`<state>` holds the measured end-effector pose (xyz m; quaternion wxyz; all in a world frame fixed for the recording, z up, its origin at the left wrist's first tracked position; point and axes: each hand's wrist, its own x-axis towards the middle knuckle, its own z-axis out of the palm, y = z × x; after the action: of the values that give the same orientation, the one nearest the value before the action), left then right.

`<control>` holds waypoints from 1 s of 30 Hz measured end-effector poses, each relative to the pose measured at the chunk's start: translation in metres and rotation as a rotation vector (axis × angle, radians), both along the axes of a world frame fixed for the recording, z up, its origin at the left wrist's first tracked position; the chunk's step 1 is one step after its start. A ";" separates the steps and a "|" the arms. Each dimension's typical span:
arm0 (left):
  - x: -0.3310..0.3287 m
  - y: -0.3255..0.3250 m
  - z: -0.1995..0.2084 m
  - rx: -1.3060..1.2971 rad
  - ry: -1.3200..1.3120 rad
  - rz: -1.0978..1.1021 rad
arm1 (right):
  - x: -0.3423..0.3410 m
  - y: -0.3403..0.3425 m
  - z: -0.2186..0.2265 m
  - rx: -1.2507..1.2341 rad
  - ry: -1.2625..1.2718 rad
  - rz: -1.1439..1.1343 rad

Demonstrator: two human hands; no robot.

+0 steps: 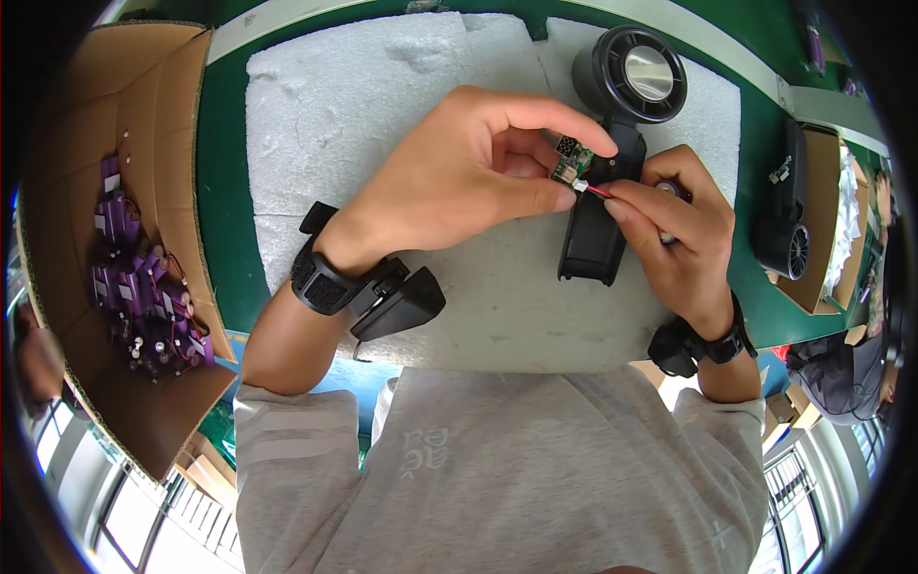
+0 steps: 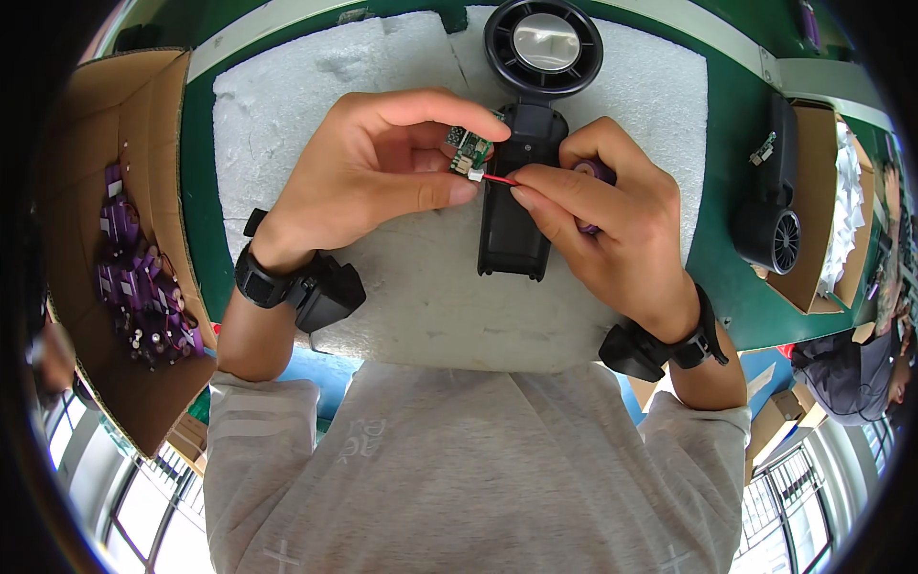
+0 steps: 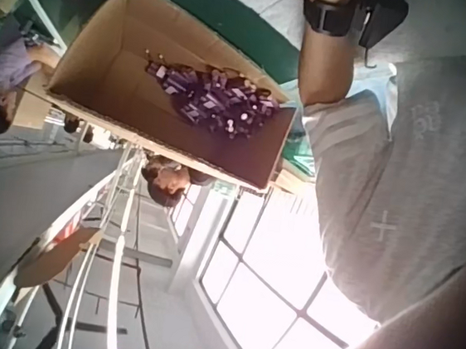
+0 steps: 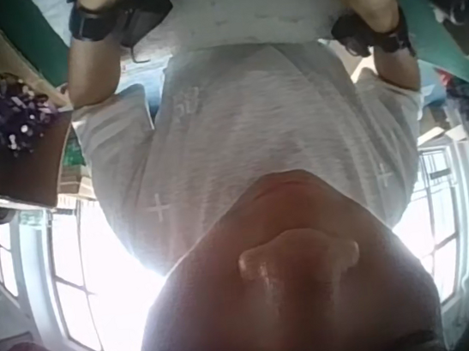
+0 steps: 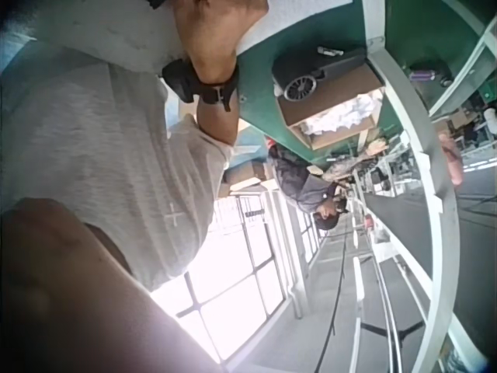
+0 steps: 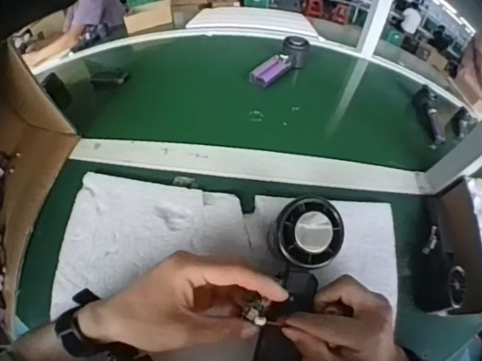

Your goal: The person picks up a battery pack and a fan housing, connects the battery wires to the circuit board, and presses the batteries into the housing. After testing the connection, the person removes the batteries and places the components back on the table.

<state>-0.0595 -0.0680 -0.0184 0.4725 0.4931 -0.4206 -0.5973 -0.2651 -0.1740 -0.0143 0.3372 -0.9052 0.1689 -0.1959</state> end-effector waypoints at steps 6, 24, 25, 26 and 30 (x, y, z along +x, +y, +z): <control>0.001 -0.001 0.002 -0.003 0.024 0.009 | 0.001 0.002 -0.001 0.010 0.009 -0.023; 0.001 0.000 -0.001 -0.106 -0.065 0.056 | 0.001 0.002 -0.003 0.004 -0.002 -0.024; 0.001 0.000 -0.001 -0.098 -0.070 0.060 | 0.000 0.002 -0.003 0.004 -0.002 -0.024; 0.001 0.000 -0.001 -0.098 -0.070 0.060 | 0.000 0.002 -0.003 0.007 -0.001 -0.025; -0.001 0.001 -0.002 -0.139 -0.052 0.067 | -0.001 0.002 -0.003 0.013 -0.005 -0.026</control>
<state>-0.0601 -0.0674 -0.0204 0.5140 0.4882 -0.4564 -0.5377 -0.2656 -0.1718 -0.0176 0.3408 -0.9003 0.1811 -0.2014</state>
